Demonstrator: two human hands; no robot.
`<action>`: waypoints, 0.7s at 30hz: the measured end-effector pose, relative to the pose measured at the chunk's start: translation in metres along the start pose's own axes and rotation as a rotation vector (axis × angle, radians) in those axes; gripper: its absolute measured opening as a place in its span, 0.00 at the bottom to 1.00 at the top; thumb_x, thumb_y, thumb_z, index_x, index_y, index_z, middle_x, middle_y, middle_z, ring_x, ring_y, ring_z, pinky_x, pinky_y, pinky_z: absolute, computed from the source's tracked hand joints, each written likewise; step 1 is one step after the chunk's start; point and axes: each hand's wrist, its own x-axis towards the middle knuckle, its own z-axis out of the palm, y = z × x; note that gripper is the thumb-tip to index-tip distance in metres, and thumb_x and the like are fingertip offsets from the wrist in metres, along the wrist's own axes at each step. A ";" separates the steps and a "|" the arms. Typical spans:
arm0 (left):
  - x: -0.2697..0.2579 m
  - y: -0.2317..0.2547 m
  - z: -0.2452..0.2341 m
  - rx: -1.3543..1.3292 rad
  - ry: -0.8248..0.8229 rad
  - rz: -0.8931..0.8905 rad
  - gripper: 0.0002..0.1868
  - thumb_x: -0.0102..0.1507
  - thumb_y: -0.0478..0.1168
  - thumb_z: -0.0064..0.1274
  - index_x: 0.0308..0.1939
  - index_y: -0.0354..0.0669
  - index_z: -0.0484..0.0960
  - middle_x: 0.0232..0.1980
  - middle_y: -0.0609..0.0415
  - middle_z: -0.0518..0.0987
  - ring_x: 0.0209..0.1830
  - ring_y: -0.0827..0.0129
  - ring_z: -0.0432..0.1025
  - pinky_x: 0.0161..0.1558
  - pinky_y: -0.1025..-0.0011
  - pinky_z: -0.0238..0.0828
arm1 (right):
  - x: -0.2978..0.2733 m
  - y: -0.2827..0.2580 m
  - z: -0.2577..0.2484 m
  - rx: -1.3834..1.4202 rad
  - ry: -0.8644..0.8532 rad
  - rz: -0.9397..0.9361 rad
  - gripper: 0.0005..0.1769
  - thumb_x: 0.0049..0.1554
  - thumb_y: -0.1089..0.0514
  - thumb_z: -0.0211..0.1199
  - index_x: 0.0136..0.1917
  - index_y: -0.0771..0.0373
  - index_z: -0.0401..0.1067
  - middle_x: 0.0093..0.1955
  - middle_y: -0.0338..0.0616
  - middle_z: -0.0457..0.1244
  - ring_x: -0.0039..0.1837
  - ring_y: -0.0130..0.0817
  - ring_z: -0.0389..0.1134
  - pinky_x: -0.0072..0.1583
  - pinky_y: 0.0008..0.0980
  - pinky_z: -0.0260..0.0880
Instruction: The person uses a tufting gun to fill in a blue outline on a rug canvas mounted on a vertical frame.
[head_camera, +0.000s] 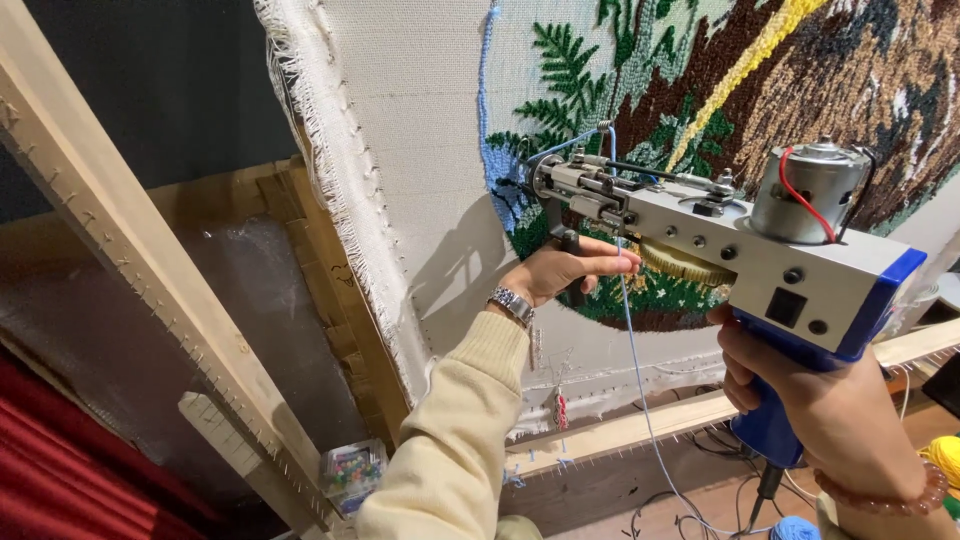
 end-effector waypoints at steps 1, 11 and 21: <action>0.000 0.001 0.000 0.000 -0.001 0.000 0.22 0.63 0.45 0.62 0.56 0.34 0.86 0.56 0.42 0.86 0.44 0.74 0.77 0.28 0.81 0.70 | 0.000 -0.001 0.001 0.000 0.000 0.000 0.11 0.59 0.72 0.60 0.54 0.81 0.67 0.31 0.60 0.52 0.29 0.46 0.47 0.32 0.45 0.48; 0.006 -0.013 -0.016 -0.070 0.221 -0.060 0.23 0.61 0.47 0.62 0.55 0.38 0.85 0.50 0.47 0.85 0.18 0.78 0.63 0.22 0.80 0.64 | 0.004 0.014 0.017 -0.027 -0.055 -0.028 0.11 0.57 0.69 0.65 0.53 0.76 0.72 0.33 0.56 0.61 0.29 0.43 0.58 0.33 0.39 0.62; -0.013 0.016 -0.020 -0.079 0.397 -0.247 0.29 0.59 0.49 0.61 0.61 0.38 0.81 0.51 0.47 0.87 0.15 0.81 0.61 0.17 0.84 0.61 | 0.005 0.033 0.039 0.201 -0.011 0.057 0.18 0.57 0.65 0.65 0.57 0.82 0.75 0.38 0.57 0.62 0.32 0.41 0.56 0.34 0.40 0.60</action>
